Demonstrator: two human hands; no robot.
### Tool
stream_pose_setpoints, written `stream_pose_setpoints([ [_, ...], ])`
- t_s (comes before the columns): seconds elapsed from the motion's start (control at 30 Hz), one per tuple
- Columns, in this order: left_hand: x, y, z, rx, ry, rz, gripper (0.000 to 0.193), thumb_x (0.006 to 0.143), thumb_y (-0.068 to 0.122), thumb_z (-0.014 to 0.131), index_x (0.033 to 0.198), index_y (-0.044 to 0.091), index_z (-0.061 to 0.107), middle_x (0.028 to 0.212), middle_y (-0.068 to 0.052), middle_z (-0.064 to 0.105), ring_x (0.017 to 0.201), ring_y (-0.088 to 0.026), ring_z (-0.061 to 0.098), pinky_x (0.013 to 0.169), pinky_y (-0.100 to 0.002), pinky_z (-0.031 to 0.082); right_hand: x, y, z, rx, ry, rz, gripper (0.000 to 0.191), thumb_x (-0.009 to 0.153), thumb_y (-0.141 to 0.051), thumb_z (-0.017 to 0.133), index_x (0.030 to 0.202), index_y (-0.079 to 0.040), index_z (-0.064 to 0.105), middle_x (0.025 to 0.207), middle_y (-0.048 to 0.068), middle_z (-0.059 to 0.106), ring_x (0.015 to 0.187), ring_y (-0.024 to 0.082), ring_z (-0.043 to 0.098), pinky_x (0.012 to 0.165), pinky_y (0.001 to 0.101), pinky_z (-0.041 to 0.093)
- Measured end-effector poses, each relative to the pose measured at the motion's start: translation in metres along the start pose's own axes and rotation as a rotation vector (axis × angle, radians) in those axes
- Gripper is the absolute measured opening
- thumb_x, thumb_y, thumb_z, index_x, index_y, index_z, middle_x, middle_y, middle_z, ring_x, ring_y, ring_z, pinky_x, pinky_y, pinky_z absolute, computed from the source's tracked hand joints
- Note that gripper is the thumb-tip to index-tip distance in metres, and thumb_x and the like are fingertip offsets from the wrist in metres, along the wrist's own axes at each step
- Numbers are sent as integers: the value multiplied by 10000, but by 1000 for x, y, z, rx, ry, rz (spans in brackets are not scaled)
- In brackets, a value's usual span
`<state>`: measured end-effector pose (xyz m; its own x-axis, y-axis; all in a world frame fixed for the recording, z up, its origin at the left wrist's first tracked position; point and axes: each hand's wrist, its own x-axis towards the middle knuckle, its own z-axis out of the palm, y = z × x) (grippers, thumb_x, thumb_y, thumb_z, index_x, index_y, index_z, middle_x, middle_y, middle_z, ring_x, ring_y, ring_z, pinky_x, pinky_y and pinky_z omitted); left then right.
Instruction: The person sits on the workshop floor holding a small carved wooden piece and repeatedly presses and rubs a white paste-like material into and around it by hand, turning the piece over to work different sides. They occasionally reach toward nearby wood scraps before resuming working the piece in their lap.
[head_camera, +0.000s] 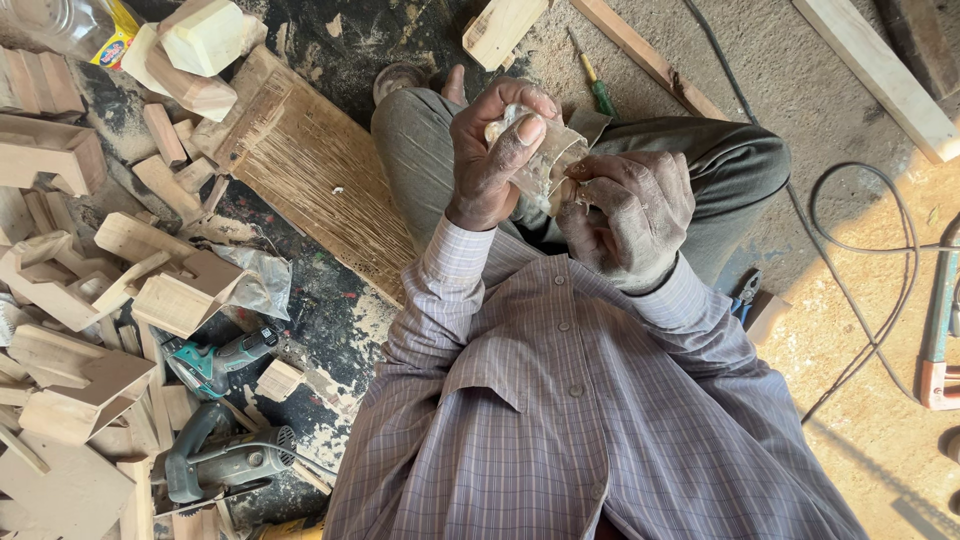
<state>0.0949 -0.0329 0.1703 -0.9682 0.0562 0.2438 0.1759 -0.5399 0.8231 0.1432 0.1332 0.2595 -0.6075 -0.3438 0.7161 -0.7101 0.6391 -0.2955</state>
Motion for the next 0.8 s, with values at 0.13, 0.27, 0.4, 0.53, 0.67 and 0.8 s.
stream_pose_setpoints([
  [0.13,2,0,-6,-93,-51,38,293,961,291,766,1063,29,684,973,-66,701,933,-181,699,1122,-291,401,1,4,3,75,157,92,232,912,86,781,974,-53,606,1000,120,734,856,218,649,731,345,514],
  [0.27,1,3,-11,-300,-17,-37,333,964,318,765,1088,24,671,1009,-66,675,967,-220,693,915,-382,581,-7,6,-11,390,110,392,195,1007,46,780,1026,-10,593,1054,140,719,1002,201,692,815,286,562],
  [0.4,0,5,-17,-284,2,-16,355,987,367,732,1078,30,668,1034,-71,662,992,-227,697,891,-365,580,-15,16,-9,918,114,729,180,1022,-47,744,1097,-35,581,1129,79,726,1094,147,703,987,288,575],
  [0.53,-2,4,-26,-212,11,-11,387,989,383,704,1087,13,649,1013,-75,659,945,-213,684,1166,-310,462,-23,32,-1,997,94,775,160,1075,-110,683,1173,1,622,1138,88,722,1031,136,679,924,267,554],
  [0.67,-7,0,-33,-303,43,-44,440,999,373,715,1191,-11,621,1060,-82,650,980,-209,660,1042,-377,541,-33,44,2,986,76,855,206,1123,-204,604,1169,-7,640,1100,92,747,874,86,626,810,230,524],
  [0.8,-9,-7,-39,-329,40,-42,451,992,375,720,1210,-6,616,1056,-75,652,997,-206,653,1019,-386,549,-37,57,11,1039,167,812,154,1097,-184,661,1069,-39,616,954,64,711,876,115,672,792,243,526],
])
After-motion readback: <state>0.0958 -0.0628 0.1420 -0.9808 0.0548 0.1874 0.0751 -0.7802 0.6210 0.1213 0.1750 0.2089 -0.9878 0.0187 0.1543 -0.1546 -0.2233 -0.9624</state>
